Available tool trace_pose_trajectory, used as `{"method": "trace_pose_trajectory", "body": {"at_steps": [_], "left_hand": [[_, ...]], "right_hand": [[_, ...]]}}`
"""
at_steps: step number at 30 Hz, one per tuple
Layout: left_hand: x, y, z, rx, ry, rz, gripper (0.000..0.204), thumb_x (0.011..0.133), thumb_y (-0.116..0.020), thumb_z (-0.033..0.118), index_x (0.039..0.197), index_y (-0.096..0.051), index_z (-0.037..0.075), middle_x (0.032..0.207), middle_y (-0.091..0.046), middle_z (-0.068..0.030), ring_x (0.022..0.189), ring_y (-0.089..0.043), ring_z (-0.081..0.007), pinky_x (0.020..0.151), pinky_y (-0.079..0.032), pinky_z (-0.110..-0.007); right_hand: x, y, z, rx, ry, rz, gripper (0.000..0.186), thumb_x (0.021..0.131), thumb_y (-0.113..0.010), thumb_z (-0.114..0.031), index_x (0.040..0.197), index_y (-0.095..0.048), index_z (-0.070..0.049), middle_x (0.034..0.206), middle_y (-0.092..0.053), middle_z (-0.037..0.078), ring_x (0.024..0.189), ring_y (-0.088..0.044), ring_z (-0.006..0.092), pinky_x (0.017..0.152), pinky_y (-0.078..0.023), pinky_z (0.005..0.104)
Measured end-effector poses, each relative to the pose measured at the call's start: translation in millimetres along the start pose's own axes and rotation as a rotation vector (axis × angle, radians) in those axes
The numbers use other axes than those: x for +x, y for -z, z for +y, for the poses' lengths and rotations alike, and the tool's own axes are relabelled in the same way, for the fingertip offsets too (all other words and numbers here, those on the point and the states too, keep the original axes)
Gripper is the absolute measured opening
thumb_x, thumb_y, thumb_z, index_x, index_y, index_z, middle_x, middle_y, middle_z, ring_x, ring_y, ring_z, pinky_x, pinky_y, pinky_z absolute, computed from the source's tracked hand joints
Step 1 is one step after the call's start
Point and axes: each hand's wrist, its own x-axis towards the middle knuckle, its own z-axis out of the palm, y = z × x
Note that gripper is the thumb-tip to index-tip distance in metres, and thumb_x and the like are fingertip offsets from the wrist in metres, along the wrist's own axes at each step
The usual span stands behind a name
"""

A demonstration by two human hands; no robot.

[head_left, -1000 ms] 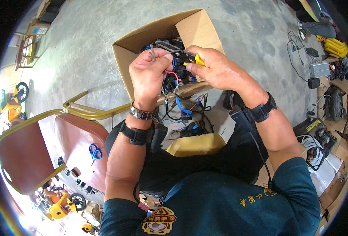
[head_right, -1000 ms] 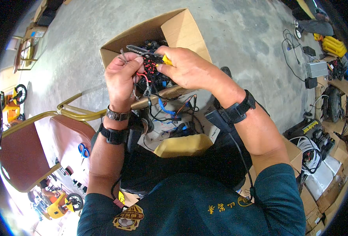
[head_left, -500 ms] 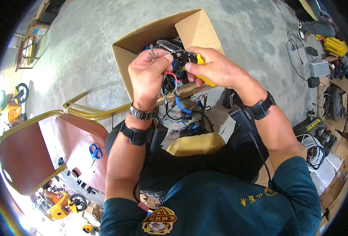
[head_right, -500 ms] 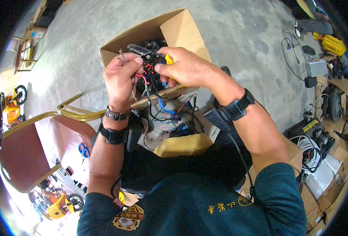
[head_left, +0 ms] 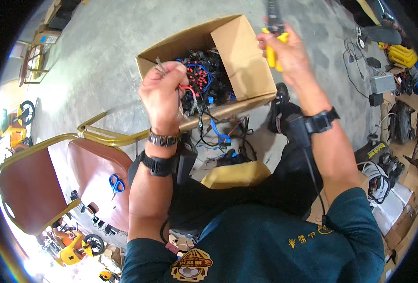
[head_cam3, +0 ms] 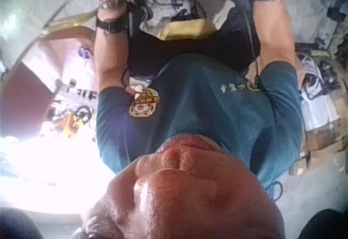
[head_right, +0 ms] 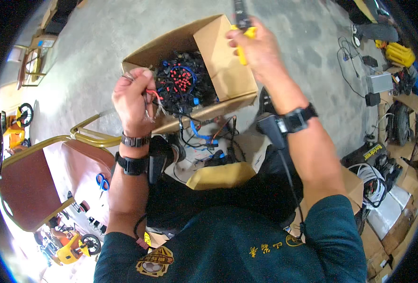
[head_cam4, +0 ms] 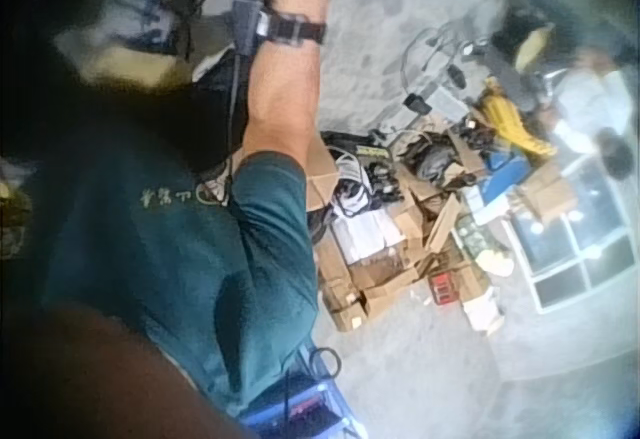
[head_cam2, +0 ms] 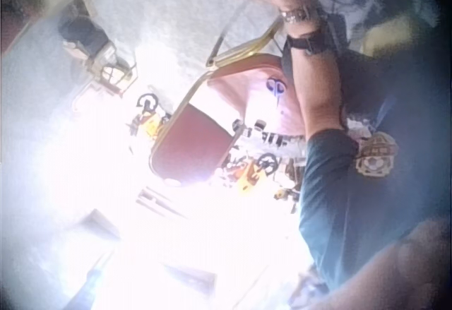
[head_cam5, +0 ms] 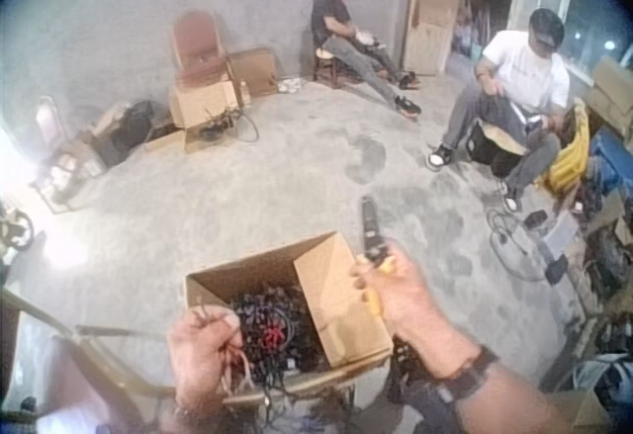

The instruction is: Stripping the ends of electrical wires using a wire stripping tool inside a cardboard box.

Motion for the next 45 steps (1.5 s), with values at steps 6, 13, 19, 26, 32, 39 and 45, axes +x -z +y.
{"method": "trace_pose_trajectory", "body": {"at_steps": [6,13,19,26,32,39,45], "left_hand": [[-3.0,-6.9,1.6,-0.029,0.016,-0.022,0.005,0.085,-0.065,0.005,0.089,-0.065,0.001,0.068,-0.063,-0.0028,0.052,-0.049,-0.0046,0.047,-0.035,-0.018],[-10.8,-7.2,15.6,-0.061,0.084,0.105,0.006,0.089,-0.06,0.006,0.089,-0.058,0.0,0.068,-0.056,-0.005,0.051,-0.046,-0.0073,0.044,-0.034,-0.018],[12.5,-0.1,15.3,-0.081,0.023,0.157,0.006,0.09,-0.058,0.005,0.088,-0.059,0.0,0.068,-0.055,-0.0048,0.051,-0.046,-0.0077,0.043,-0.034,-0.017],[79.7,-4.1,-7.4,0.005,0.319,0.015,0.01,0.076,-0.057,-0.003,0.078,-0.061,0.006,0.064,-0.056,0.0001,0.048,-0.044,-0.0064,0.044,-0.033,-0.02],[45.3,16.1,15.6,0.009,0.282,0.013,0.008,0.078,-0.058,-0.001,0.08,-0.064,0.004,0.067,-0.063,-0.0021,0.051,-0.051,-0.0063,0.045,-0.037,-0.019],[-30.3,16.8,18.3,-0.118,0.114,-0.021,0.007,0.08,-0.064,0.001,0.086,-0.064,0.004,0.071,-0.063,-0.0024,0.056,-0.055,-0.0059,0.046,-0.039,-0.019],[-114.1,25.5,5.8,-0.3,0.036,0.004,0.004,0.083,-0.062,0.001,0.086,-0.063,0.004,0.067,-0.062,-0.0013,0.053,-0.053,-0.0048,0.045,-0.039,-0.019]], "right_hand": [[-24.1,-10.6,-14.3,-0.045,-0.013,-0.185,0.026,0.092,-0.06,-0.014,0.116,-0.058,-0.005,0.092,-0.061,0.003,0.081,-0.055,0.0084,0.071,-0.045,0.0243],[-33.4,-21.3,-31.0,-0.481,-0.017,-0.35,0.024,0.082,-0.066,-0.013,0.102,-0.063,0.0,0.088,-0.056,0.012,0.082,-0.054,0.022,0.075,-0.044,0.0333],[-26.1,-15.5,-28.4,-0.508,-0.11,-0.57,0.019,0.081,-0.066,-0.011,0.097,-0.062,-0.001,0.084,-0.057,0.014,0.078,-0.059,0.0316,0.068,-0.046,0.038],[36.4,-30.7,26.7,-0.767,-0.132,-0.898,0.028,0.079,-0.065,-0.024,0.097,-0.061,-0.002,0.077,-0.06,0.023,0.072,-0.057,0.0402,0.065,-0.045,0.0425],[56.4,-61.8,30.5,-0.785,-0.123,-1.019,0.028,0.074,-0.065,-0.019,0.095,-0.064,-0.001,0.084,-0.064,0.023,0.077,-0.062,0.0357,0.07,-0.048,0.0423],[-27.5,-47.6,54.8,-0.624,-0.114,-0.386,0.02,0.085,-0.057,-0.008,0.103,-0.061,-0.001,0.073,-0.063,0.009,0.065,-0.058,0.0165,0.061,-0.047,0.0334],[-94.8,-35.5,123.9,-0.615,-0.207,-0.423,0.022,0.081,-0.061,-0.005,0.102,-0.062,0.0,0.077,-0.064,0.005,0.065,-0.059,0.0135,0.059,-0.047,0.0295]]}}
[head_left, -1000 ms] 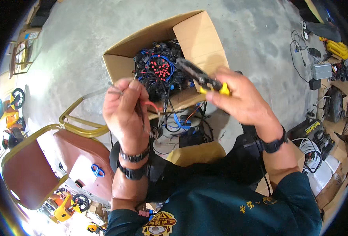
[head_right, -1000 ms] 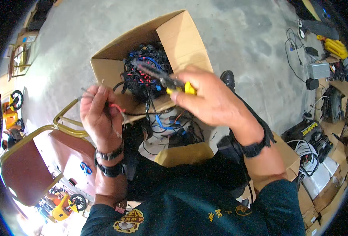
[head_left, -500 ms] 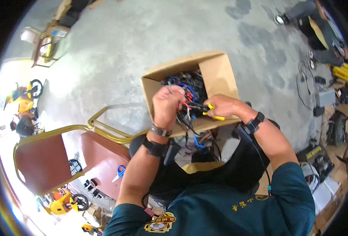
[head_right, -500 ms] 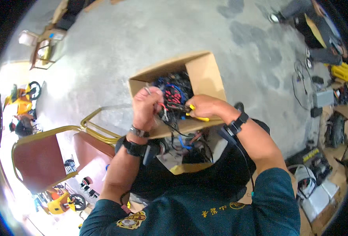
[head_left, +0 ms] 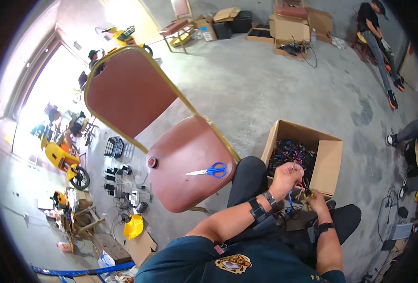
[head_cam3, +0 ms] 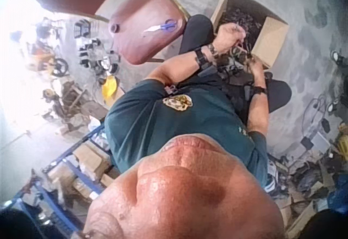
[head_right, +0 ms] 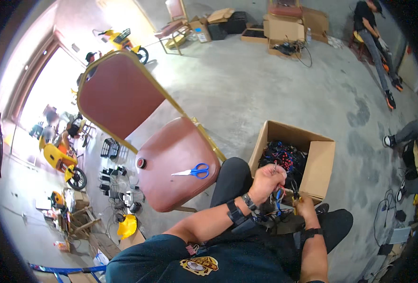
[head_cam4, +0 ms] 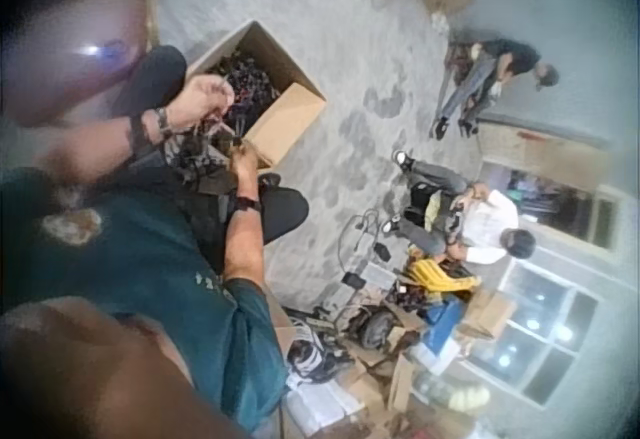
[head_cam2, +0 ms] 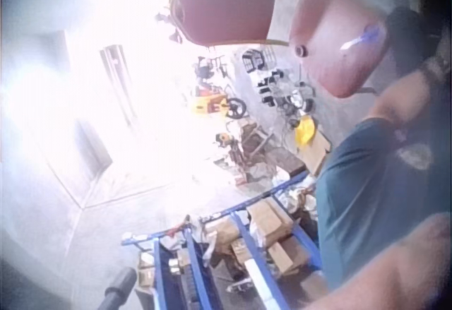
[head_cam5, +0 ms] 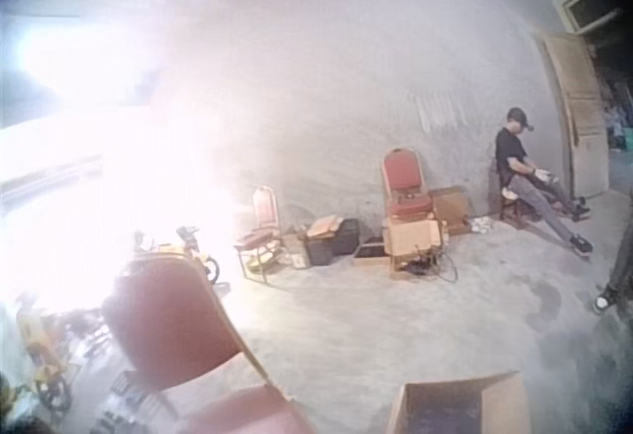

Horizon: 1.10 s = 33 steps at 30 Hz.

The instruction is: Stripping the ends of electrical wires using a wire stripping tool inside a cardboard box.

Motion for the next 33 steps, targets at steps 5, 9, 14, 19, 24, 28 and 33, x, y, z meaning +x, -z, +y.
{"method": "trace_pose_trajectory", "body": {"at_steps": [5,9,14,19,24,28,33], "left_hand": [[-46.8,22.4,-5.0,-0.022,-0.038,-0.014,0.005,0.081,-0.062,0.0,0.085,-0.062,0.004,0.07,-0.062,-0.0027,0.053,-0.055,-0.0074,0.047,-0.043,-0.02],[-56.3,25.6,11.4,-0.076,-0.039,-0.01,0.007,0.083,-0.06,-0.002,0.086,-0.06,0.004,0.072,-0.062,-0.0039,0.053,-0.055,-0.0093,0.047,-0.046,-0.022],[-58.5,34.9,11.9,-0.085,-0.001,-0.043,0.008,0.089,-0.061,0.005,0.096,-0.057,0.004,0.073,-0.061,-0.0062,0.051,-0.055,-0.0112,0.047,-0.046,-0.022],[-67.2,38.0,10.7,-0.039,-0.023,-0.054,0.01,0.089,-0.061,0.005,0.098,-0.056,0.003,0.073,-0.062,-0.0064,0.053,-0.056,-0.011,0.048,-0.048,-0.022],[-77.8,34.2,5.2,0.064,-0.039,-0.122,0.007,0.088,-0.064,0.008,0.094,-0.06,0.004,0.076,-0.065,-0.0043,0.059,-0.061,-0.0106,0.052,-0.05,-0.023],[-81.8,34.2,-2.3,0.004,0.023,-0.168,0.006,0.089,-0.064,0.009,0.092,-0.06,0.005,0.074,-0.064,-0.0015,0.058,-0.058,-0.0051,0.05,-0.047,-0.019],[-85.5,36.2,-8.1,-0.007,0.033,-0.216,0.008,0.091,-0.063,0.011,0.095,-0.059,0.005,0.076,-0.064,-0.0012,0.062,-0.057,-0.0047,0.051,-0.044,-0.017]], "right_hand": [[-46.4,-26.3,-23.9,0.222,-0.011,0.043,0.02,0.082,-0.062,-0.009,0.099,-0.063,0.001,0.08,-0.065,0.007,0.071,-0.061,0.016,0.065,-0.048,0.0295],[-76.0,-25.5,-43.8,0.322,-0.13,0.109,0.022,0.09,-0.061,-0.02,0.105,-0.062,-0.004,0.079,-0.064,0.004,0.062,-0.056,0.0115,0.054,-0.043,0.0255],[-96.2,-20.7,-53.6,0.49,-0.108,0.164,0.019,0.089,-0.063,-0.021,0.101,-0.06,-0.007,0.075,-0.061,0.002,0.053,-0.049,0.0066,0.045,-0.037,0.0226],[-96.8,-9.9,-75.8,0.577,-0.028,0.12,0.025,0.087,-0.064,-0.02,0.108,-0.058,-0.006,0.075,-0.061,0.002,0.053,-0.048,0.0059,0.045,-0.037,0.0219],[-114.3,-12.2,-104.5,0.796,0.054,0.082,0.031,0.09,-0.06,-0.012,0.117,-0.051,-0.002,0.062,-0.051,0.0,0.047,-0.045,0.008,0.043,-0.034,0.0216],[-111.7,-13.3,-92.9,0.736,0.071,0.119,0.023,0.089,-0.06,-0.012,0.109,-0.056,-0.003,0.059,-0.049,0.0,0.045,-0.047,0.0092,0.04,-0.038,0.0221],[-115.7,-19.9,-101.4,0.938,0.16,-0.002,0.014,0.09,-0.054,-0.011,0.103,-0.057,-0.004,0.088,-0.065,0.01,0.076,-0.064,0.0187,0.066,-0.053,0.0306]]}}
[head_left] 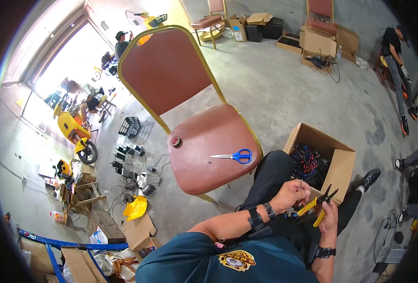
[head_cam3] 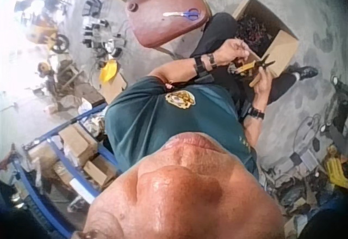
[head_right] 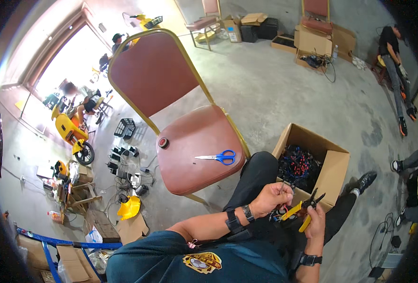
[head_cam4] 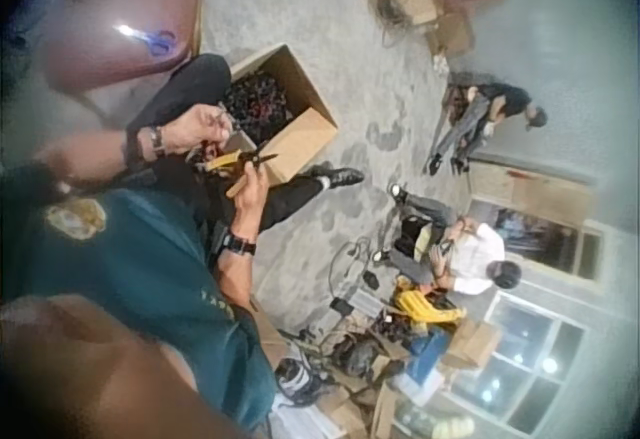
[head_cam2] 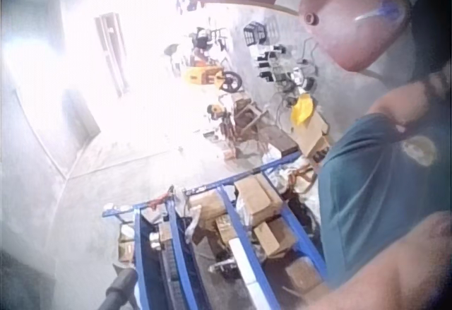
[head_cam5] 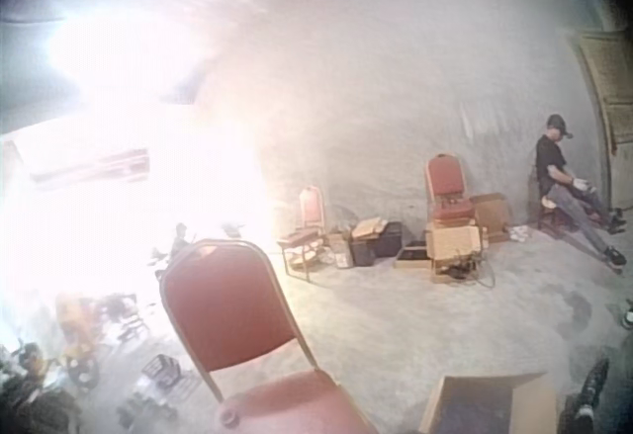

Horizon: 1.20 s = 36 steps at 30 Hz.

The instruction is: Stripping the ends of electrical wires using a wire stripping tool inside a cardboard box.

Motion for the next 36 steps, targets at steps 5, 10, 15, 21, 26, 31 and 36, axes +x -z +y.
{"method": "trace_pose_trajectory", "body": {"at_steps": [5,10,15,21,26,31,36], "left_hand": [[3.5,-12.0,-4.8,0.005,0.043,-0.029,0.008,0.092,-0.062,0.011,0.096,-0.059,0.004,0.08,-0.067,-0.0033,0.066,-0.06,-0.006,0.052,-0.045,-0.018],[4.0,-17.2,-7.0,0.003,0.05,-0.119,0.007,0.092,-0.061,0.009,0.096,-0.059,0.004,0.081,-0.067,-0.0035,0.064,-0.06,-0.0066,0.052,-0.045,-0.018],[0.2,-18.5,-2.5,0.018,0.087,-0.027,0.005,0.092,-0.061,0.009,0.094,-0.059,0.004,0.076,-0.065,-0.0033,0.062,-0.058,-0.0062,0.052,-0.044,-0.018],[8.7,-11.0,-11.3,0.07,0.125,-0.033,0.005,0.091,-0.062,0.007,0.094,-0.06,0.004,0.072,-0.062,-0.0018,0.058,-0.055,-0.0054,0.05,-0.043,-0.018],[15.4,-4.3,-14.9,0.046,0.114,-0.034,0.005,0.091,-0.063,0.008,0.093,-0.061,0.004,0.072,-0.062,-0.0016,0.058,-0.055,-0.005,0.05,-0.043,-0.018],[15.0,-1.6,-5.7,0.03,0.146,-0.009,0.006,0.09,-0.064,0.008,0.093,-0.061,0.004,0.072,-0.062,-0.001,0.057,-0.053,-0.0041,0.049,-0.043,-0.018],[18.4,-4.3,-7.2,0.047,0.131,-0.024,0.006,0.089,-0.064,0.006,0.093,-0.061,0.003,0.072,-0.062,-0.0009,0.058,-0.055,-0.0045,0.05,-0.044,-0.018]], "right_hand": [[-2.6,-6.8,-2.9,0.187,-0.044,-0.109,0.014,0.091,-0.051,-0.012,0.103,-0.055,-0.004,0.097,-0.066,0.014,0.084,-0.066,0.025,0.076,-0.054,0.0362],[2.9,5.5,10.7,0.238,-0.076,-0.143,0.021,0.092,-0.052,-0.012,0.112,-0.053,-0.006,0.09,-0.065,0.013,0.081,-0.065,0.0259,0.072,-0.056,0.0387],[10.9,12.4,19.5,0.17,-0.092,-0.001,0.024,0.092,-0.053,-0.01,0.115,-0.054,-0.003,0.09,-0.064,0.011,0.083,-0.063,0.0223,0.079,-0.052,0.0342],[56.2,59.3,23.1,-0.389,0.048,0.283,0.015,0.091,-0.057,-0.006,0.104,-0.063,-0.001,0.086,-0.061,0.001,0.078,-0.056,0.0116,0.075,-0.044,0.0267],[87.0,80.7,36.4,-0.391,0.18,0.386,0.013,0.09,-0.059,-0.005,0.103,-0.062,-0.002,0.092,-0.063,0.002,0.082,-0.057,0.0122,0.075,-0.045,0.0276],[86.5,91.8,73.8,-0.562,0.086,0.267,0.015,0.085,-0.059,-0.001,0.101,-0.061,-0.001,0.085,-0.062,0.001,0.074,-0.056,0.011,0.068,-0.044,0.0251],[77.0,123.7,128.2,-0.663,-0.13,0.21,0.032,0.085,-0.056,0.001,0.117,-0.057,-0.001,0.088,-0.062,0.008,0.071,-0.061,0.0152,0.059,-0.052,0.0279]]}}
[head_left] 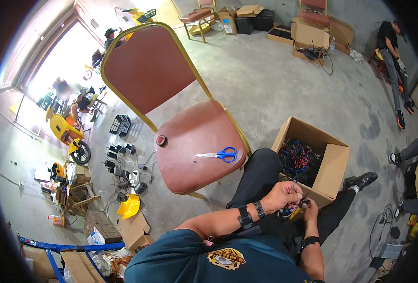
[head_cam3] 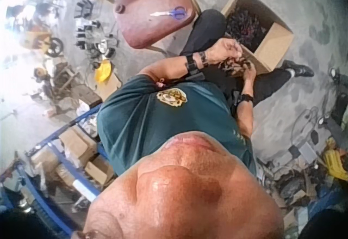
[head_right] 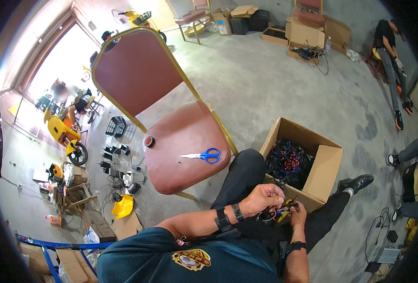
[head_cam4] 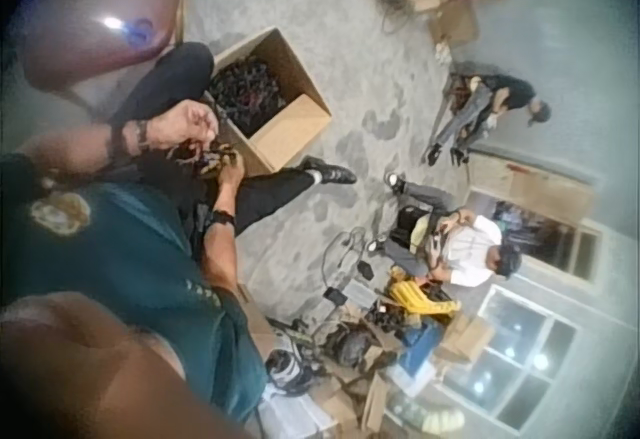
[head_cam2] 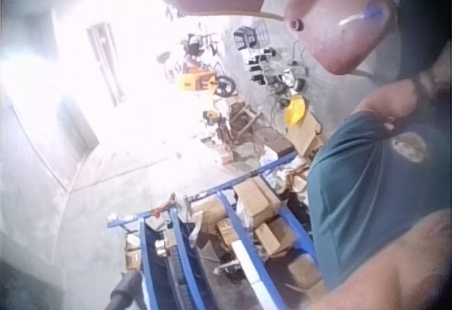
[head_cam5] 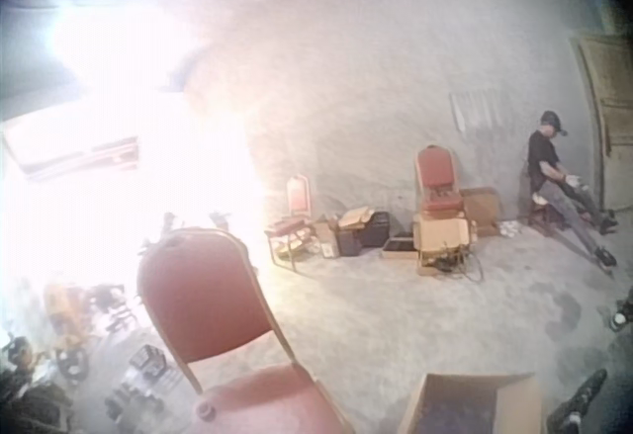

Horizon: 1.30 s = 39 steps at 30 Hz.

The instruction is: Stripping the ends of electrical wires using a wire stripping tool inside a cardboard box.

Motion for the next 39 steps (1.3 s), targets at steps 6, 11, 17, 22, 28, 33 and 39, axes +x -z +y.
{"method": "trace_pose_trajectory", "body": {"at_steps": [6,11,17,22,28,33,39], "left_hand": [[-3.3,4.8,-5.2,-0.055,-0.001,0.006,0.006,0.09,-0.063,0.007,0.094,-0.06,0.003,0.073,-0.063,-0.0021,0.057,-0.055,-0.0049,0.048,-0.044,-0.018],[-5.3,2.6,-4.7,-0.109,0.033,0.072,0.005,0.09,-0.062,0.006,0.094,-0.06,0.003,0.074,-0.064,-0.0018,0.058,-0.057,-0.0052,0.048,-0.044,-0.017],[-0.5,7.9,-6.8,-0.132,-0.002,0.028,0.005,0.09,-0.062,0.006,0.094,-0.06,0.004,0.075,-0.064,-0.0026,0.061,-0.058,-0.0061,0.051,-0.046,-0.018],[3.6,-8.9,10.9,-0.172,-0.014,0.061,0.003,0.09,-0.062,0.004,0.092,-0.06,0.004,0.074,-0.062,-0.0024,0.063,-0.058,-0.0061,0.053,-0.046,-0.018],[17.5,-42.9,36.1,-0.192,-0.119,0.082,0.004,0.089,-0.062,0.005,0.092,-0.06,0.005,0.074,-0.061,-0.0013,0.063,-0.056,-0.0061,0.058,-0.046,-0.019],[19.4,-60.3,54.1,-0.216,-0.153,0.103,0.005,0.09,-0.062,0.008,0.093,-0.06,0.004,0.074,-0.06,0.0002,0.061,-0.053,-0.0045,0.055,-0.045,-0.018],[25.0,-76.0,58.2,-0.23,-0.212,0.101,0.007,0.091,-0.062,0.01,0.093,-0.06,0.003,0.073,-0.06,0.0015,0.058,-0.05,-0.0024,0.052,-0.04,-0.016]], "right_hand": [[0.1,-17.3,-11.0,0.411,-0.188,-0.078,0.036,0.088,-0.049,0.003,0.125,-0.05,0.003,0.097,-0.062,0.014,0.078,-0.065,0.0209,0.067,-0.056,0.0306],[5.5,-17.9,-9.2,0.447,-0.138,-0.116,0.029,0.088,-0.049,0.004,0.117,-0.054,0.005,0.093,-0.064,0.013,0.077,-0.066,0.0215,0.07,-0.057,0.0313],[-27.0,-27.5,-32.3,0.285,-0.08,-0.307,0.022,0.085,-0.055,0.002,0.105,-0.062,-0.003,0.089,-0.068,0.006,0.077,-0.066,0.0158,0.067,-0.054,0.0284],[-32.8,-36.3,-31.9,-0.024,0.145,-0.396,0.039,0.08,-0.058,0.006,0.117,-0.057,-0.004,0.11,-0.065,0.009,0.096,-0.063,0.0193,0.085,-0.05,0.0312],[-1.3,-29.7,5.9,0.024,0.291,-0.398,0.06,0.073,-0.067,0.0,0.13,-0.048,-0.005,0.116,-0.06,0.008,0.106,-0.058,0.021,0.09,-0.046,0.0331],[-31.0,-44.7,-43.4,0.205,0.082,-0.363,0.033,0.079,-0.07,-0.005,0.11,-0.061,-0.005,0.104,-0.064,0.001,0.094,-0.06,0.0141,0.081,-0.048,0.0296],[-26.0,-42.1,-28.3,-0.023,0.067,-0.291,0.023,0.088,-0.062,-0.024,0.094,-0.064,-0.001,0.075,-0.064,0.005,0.062,-0.058,0.0144,0.052,-0.045,0.0313]]}}
